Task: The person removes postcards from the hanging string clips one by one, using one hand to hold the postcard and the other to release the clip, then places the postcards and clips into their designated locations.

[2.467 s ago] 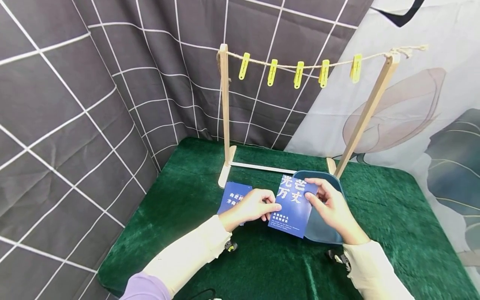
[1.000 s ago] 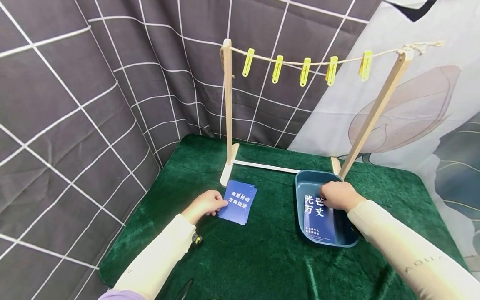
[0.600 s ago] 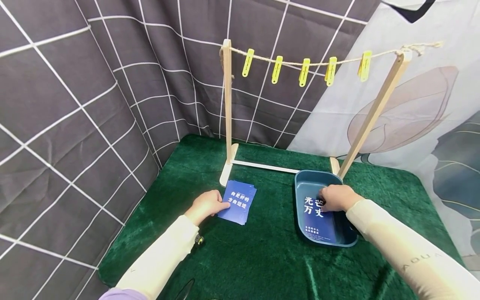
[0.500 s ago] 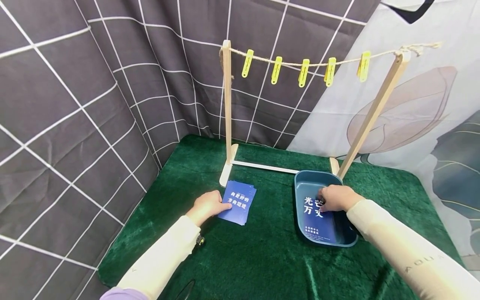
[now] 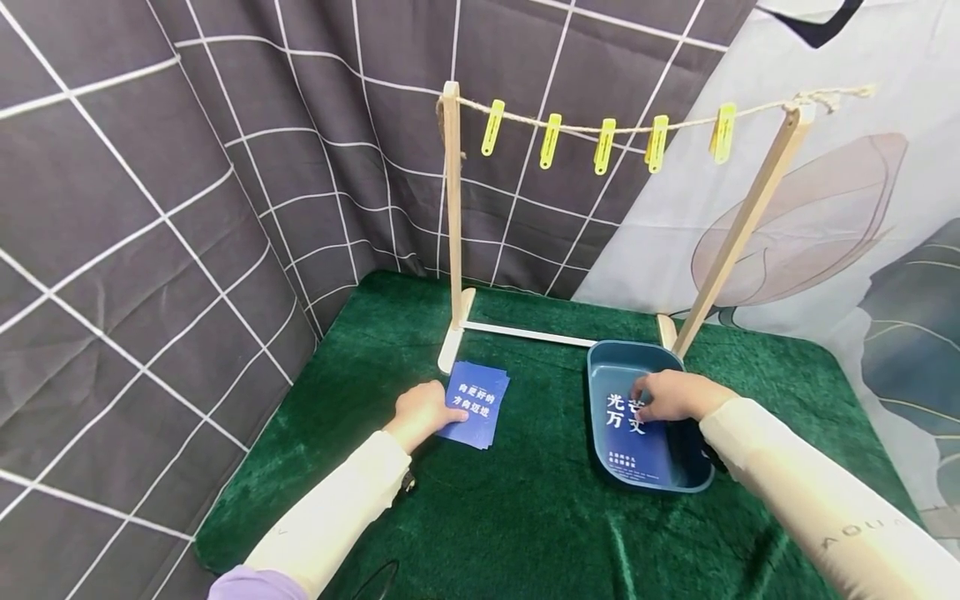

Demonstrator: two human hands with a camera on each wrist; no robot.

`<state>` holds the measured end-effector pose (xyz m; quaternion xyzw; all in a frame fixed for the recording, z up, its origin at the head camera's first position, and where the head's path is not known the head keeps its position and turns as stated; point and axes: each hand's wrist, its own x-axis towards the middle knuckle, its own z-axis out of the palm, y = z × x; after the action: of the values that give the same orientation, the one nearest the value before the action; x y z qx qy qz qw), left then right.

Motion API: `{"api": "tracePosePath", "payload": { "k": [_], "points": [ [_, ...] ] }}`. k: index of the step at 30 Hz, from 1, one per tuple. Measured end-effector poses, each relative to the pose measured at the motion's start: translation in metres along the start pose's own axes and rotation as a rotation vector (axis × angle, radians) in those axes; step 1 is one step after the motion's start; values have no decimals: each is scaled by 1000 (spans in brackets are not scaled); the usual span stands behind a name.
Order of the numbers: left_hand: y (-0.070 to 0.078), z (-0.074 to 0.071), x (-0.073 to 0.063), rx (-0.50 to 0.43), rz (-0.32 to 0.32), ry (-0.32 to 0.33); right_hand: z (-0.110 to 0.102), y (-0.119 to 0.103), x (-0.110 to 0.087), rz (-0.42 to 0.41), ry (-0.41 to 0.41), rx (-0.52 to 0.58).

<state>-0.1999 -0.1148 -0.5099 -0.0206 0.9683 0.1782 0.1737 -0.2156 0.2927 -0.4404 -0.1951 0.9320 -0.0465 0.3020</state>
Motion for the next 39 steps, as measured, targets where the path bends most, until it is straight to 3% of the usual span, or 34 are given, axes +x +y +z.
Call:
{"api": "tracePosePath", "payload": {
  "k": [6,11,14,18,24,28,30,35,37,39],
  "points": [
    [-10,-4,5,-122,44,-41,-3,3,-1,-11,5,35],
    [-20,-8,7,-320,44,-185,-11,5,0,-15,8,91],
    [-23,-14,9,-493,50,-288,-18,7,0,-21,70,122],
    [-17,-21,11,-667,124,-395,-28,5,-4,-20,218,159],
    [10,-30,6,-775,286,-402,-37,-5,-5,-29,409,260],
    [36,-34,-2,-807,412,-377,-40,-21,-3,-63,472,375],
    [50,-35,-7,-820,462,-370,-39,-30,-2,-96,472,505],
    [78,-33,-15,-852,561,-370,-35,-52,2,-229,423,953],
    [88,-30,-18,-867,584,-385,-33,-59,3,-269,431,1047],
    [96,-27,-19,-884,591,-404,-32,-64,3,-287,460,1063]
  ]
}}
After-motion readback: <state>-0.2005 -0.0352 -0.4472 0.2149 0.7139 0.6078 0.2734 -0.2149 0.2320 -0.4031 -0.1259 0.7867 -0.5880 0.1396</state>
